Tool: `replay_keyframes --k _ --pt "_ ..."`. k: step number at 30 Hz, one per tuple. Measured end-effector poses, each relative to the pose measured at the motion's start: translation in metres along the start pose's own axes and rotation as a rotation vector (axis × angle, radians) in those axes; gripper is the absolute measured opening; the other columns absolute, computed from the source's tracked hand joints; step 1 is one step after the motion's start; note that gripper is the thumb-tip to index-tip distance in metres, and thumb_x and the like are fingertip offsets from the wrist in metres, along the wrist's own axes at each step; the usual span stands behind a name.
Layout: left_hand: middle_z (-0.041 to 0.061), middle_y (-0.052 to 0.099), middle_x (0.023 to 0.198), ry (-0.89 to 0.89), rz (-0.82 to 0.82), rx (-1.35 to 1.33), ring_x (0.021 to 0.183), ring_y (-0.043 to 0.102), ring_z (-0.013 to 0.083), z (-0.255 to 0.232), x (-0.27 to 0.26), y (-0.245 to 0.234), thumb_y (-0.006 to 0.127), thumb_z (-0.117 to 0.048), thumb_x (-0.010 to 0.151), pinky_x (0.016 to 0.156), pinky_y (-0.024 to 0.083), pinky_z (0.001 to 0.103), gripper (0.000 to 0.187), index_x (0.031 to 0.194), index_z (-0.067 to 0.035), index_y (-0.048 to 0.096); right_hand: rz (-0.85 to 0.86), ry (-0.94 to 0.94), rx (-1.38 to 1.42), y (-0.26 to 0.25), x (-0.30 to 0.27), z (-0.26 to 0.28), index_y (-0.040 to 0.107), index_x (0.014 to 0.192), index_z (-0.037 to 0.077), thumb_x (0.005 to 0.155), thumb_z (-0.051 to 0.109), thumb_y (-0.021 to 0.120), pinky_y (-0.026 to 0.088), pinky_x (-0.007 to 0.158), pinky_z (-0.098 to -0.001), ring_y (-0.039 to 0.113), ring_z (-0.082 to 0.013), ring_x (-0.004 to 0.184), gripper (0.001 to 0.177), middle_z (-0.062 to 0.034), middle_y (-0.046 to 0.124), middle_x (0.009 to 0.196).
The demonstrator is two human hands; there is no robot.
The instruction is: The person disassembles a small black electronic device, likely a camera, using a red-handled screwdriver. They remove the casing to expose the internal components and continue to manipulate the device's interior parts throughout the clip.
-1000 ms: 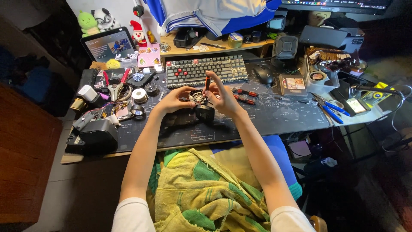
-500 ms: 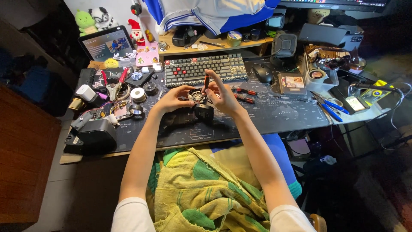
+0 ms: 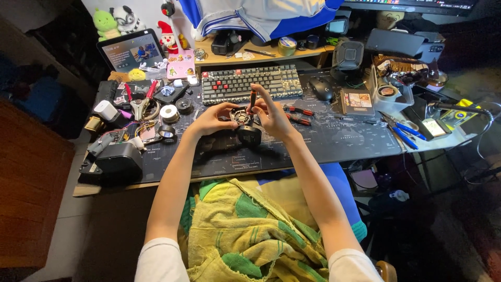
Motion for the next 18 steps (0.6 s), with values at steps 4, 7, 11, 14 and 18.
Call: replay_keyframes --k 4,7,11,14,18 --pt "0.02 0.078 0.131 0.003 -0.007 -0.02 0.114 0.074 0.0255 0.005 0.001 -0.002 0.103 -0.015 0.081 0.088 0.069 0.039 0.08 0.152 -0.009 0.067 -0.002 -0.02 -0.015 -0.001 -0.001 0.0 0.031 0.175 0.013 0.114 -0.007 0.056 0.065 0.095 -0.0538 0.08 -0.0335 0.098 0.069 -0.0193 0.079 0.109" --pt "0.017 0.078 0.13 0.013 -0.007 -0.018 0.115 0.074 0.0231 0.008 0.003 -0.003 0.104 -0.016 0.081 0.09 0.068 0.037 0.08 0.151 -0.011 0.067 0.008 -0.03 -0.02 0.0 0.001 0.002 0.031 0.175 0.013 0.113 -0.009 0.056 0.065 0.095 -0.0566 0.08 -0.035 0.098 0.071 -0.0202 0.079 0.109" --pt "0.016 0.078 0.131 0.006 -0.001 -0.003 0.117 0.073 0.0231 0.005 0.001 -0.002 0.104 -0.018 0.081 0.094 0.067 0.039 0.078 0.15 -0.012 0.069 0.01 -0.029 0.025 0.002 0.002 0.01 0.031 0.175 0.014 0.114 -0.009 0.052 0.065 0.096 -0.055 0.079 -0.0346 0.1 0.068 -0.0215 0.079 0.113" --pt "0.018 0.078 0.132 0.001 0.001 -0.003 0.118 0.074 0.0252 0.002 0.0 -0.001 0.104 -0.019 0.081 0.094 0.067 0.041 0.08 0.152 -0.012 0.067 0.001 -0.029 0.002 0.002 0.002 0.004 0.033 0.174 0.011 0.114 -0.008 0.053 0.065 0.096 -0.0552 0.079 -0.0347 0.097 0.066 -0.0209 0.079 0.108" --pt "0.018 0.078 0.132 0.003 0.002 -0.017 0.116 0.074 0.0247 0.004 0.001 -0.001 0.104 -0.018 0.081 0.093 0.068 0.04 0.08 0.151 -0.012 0.067 -0.012 -0.059 -0.026 0.001 0.001 0.005 0.033 0.174 0.01 0.114 -0.007 0.054 0.065 0.093 -0.0528 0.079 -0.0335 0.093 0.066 -0.0201 0.078 0.105"
Point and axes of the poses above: each hand's wrist, its own x-axis towards the middle knuckle, its own y-axis out of the palm, z = x × y, the point moved 10 cm from there along x, towards the middle knuckle
